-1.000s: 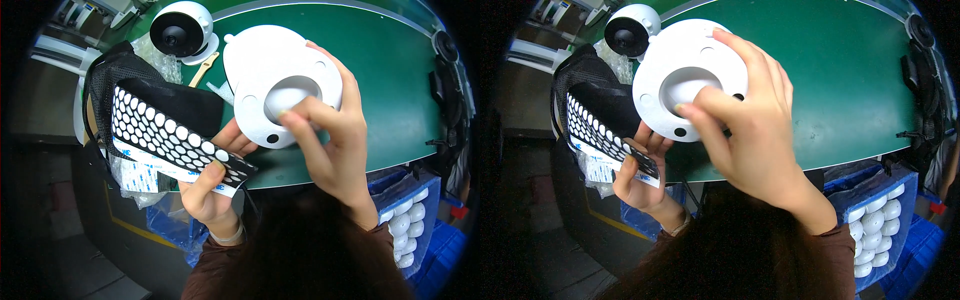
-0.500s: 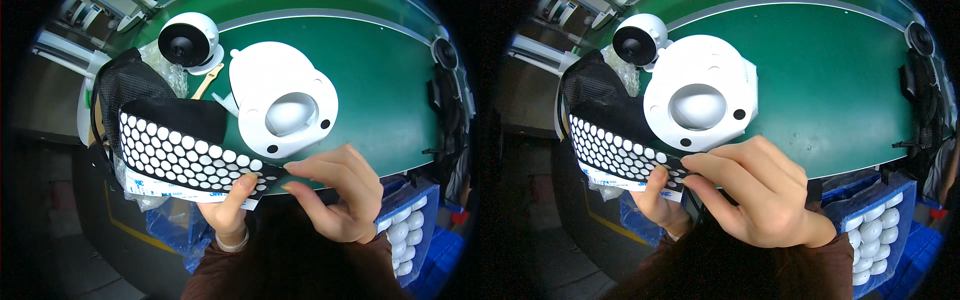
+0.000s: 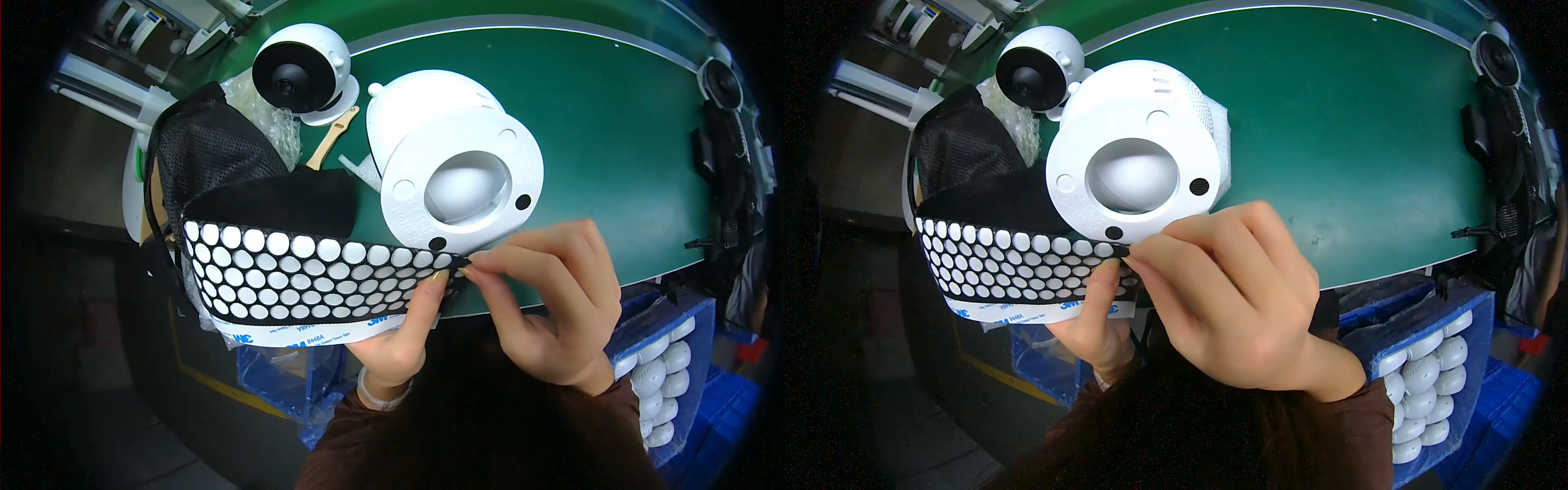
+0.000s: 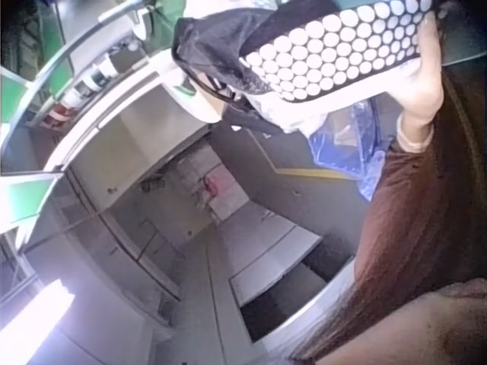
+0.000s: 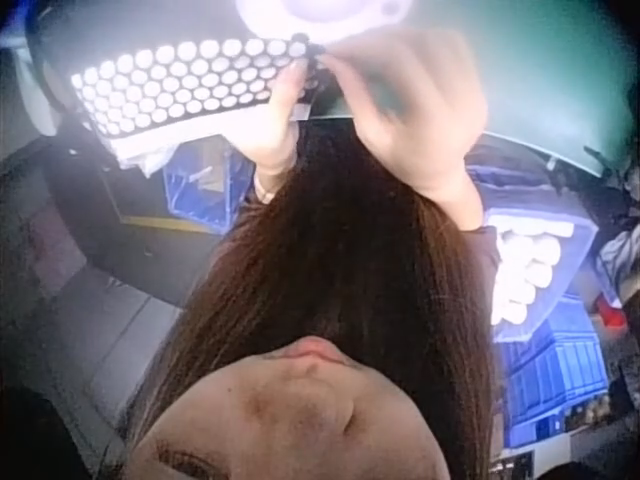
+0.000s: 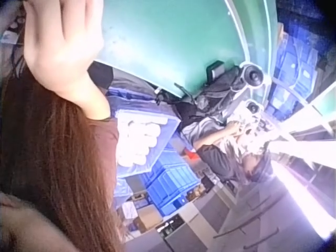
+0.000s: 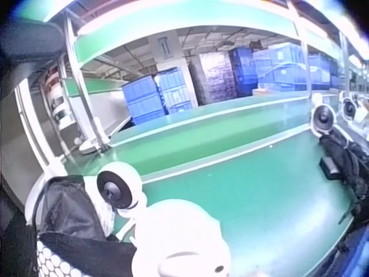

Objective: Applying anti-slip adhesive pads to the bottom of security camera mounts on an electronics assembly line.

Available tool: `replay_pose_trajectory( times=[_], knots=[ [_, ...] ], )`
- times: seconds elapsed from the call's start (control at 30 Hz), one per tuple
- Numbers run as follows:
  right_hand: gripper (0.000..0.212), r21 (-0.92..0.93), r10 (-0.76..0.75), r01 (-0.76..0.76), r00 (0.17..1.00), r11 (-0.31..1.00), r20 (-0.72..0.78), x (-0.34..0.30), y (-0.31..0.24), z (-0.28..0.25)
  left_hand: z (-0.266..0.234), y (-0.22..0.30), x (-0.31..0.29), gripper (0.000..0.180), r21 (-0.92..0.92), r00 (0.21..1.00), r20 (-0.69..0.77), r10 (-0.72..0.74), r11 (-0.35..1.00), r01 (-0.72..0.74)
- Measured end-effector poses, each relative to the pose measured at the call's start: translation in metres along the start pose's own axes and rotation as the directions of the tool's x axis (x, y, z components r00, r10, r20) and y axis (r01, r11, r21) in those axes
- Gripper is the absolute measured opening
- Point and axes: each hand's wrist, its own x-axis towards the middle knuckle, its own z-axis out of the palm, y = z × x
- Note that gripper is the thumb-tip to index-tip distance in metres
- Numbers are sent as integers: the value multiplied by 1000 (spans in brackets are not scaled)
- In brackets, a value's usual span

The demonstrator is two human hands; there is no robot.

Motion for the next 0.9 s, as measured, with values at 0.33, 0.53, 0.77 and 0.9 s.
replay_pose_trajectory(
  times=[0.33, 0.53, 0.77, 0.9],
  knots=[
    [24, 64, 49, -52, 997, 997, 53, 7, 0, 0, 5, 1, 2, 67, 101, 990, -20, 139, 985, -136],
    [21, 60, 17, -20, 999, 998, 48, 6, 4, 2, 5, 3, 3, 71, 104, 994, 0, 108, 989, -107],
    [21, -44, -32, 38, 991, 998, 132, 11, 2, 2, -2, 0, 3, 68, 114, 994, 16, 107, 988, -108],
    [21, 4, -56, 57, 977, 998, 206, 11, -6, -13, 0, 5, 5, 60, 113, 996, -42, 75, 991, -70]
  ],
)
